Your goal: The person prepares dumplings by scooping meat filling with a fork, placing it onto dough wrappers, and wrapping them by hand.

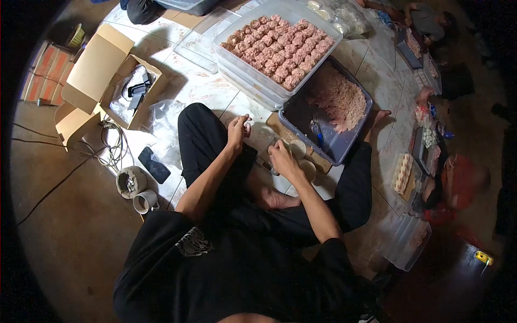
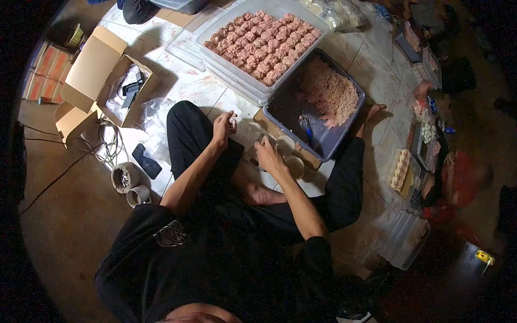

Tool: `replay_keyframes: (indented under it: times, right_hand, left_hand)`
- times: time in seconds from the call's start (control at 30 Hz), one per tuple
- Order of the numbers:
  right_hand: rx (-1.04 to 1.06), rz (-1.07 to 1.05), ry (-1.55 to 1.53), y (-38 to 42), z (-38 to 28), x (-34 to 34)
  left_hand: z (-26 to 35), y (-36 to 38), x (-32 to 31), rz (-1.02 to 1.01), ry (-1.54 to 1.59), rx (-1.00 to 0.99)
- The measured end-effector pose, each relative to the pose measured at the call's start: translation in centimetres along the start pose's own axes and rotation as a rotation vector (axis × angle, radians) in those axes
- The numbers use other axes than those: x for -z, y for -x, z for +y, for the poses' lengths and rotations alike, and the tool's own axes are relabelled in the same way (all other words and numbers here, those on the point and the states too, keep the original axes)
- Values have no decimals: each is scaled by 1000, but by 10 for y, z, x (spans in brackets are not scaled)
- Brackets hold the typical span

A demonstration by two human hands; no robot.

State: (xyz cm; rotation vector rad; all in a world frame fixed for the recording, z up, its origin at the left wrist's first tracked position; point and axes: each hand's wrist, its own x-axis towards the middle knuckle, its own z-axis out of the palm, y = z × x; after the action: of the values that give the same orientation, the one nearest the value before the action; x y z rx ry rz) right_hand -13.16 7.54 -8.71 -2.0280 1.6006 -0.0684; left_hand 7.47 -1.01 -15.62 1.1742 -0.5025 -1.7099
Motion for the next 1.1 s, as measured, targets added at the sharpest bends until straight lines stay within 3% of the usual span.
replay_keyframes:
  times: [0.1,0.2,0.23,0.3,0.33,0.37,0.5,0.57,0.67,0.7,0.8,0.83,0.97,1.07,1.1]
  right_hand:
    - [155,85,-193,-11,6,17]
    - [314,470,-309,-28,-59,168]
    - [352,637,-95,-34,-89,226]
    - [458,554,-65,-81,-96,283]
    - [490,355,-103,-113,-97,304]
    - [551,364,38,-152,-91,313]
    - [380,301,207,-310,-77,352]
    - [268,284,126,-375,-59,350]
    - [50,101,-275,-452,-21,326]
    - [37,72,-404,-460,-17,315]
    - [1,182,-271,-450,-10,304]
    - [-4,134,-381,-446,-12,301]
    - [272,279,-240,-458,12,274]
    - [516,868,230,-354,-29,298]
    - [523,898,105,-305,-47,310]
  left_hand:
    - [-9,2,7,58,23,-11]
    - [1,6,-2,45,93,6]
    - [-7,3,-1,41,100,-2]
    - [-11,-5,-4,38,116,-18]
    - [-11,-6,-7,41,129,-16]
    - [-13,-9,-7,49,95,-2]
    - [-11,-13,-7,68,151,49]
    - [-13,-13,-9,50,147,63]
    - [-8,-14,-12,76,118,50]
    - [-8,-15,-10,71,121,51]
    - [-8,-12,-12,86,135,60]
    - [-8,-11,-12,102,117,63]
    - [-2,-5,-17,111,101,43]
    - [-7,-4,-10,94,-174,-109]
    - [-6,4,-17,51,-342,-169]
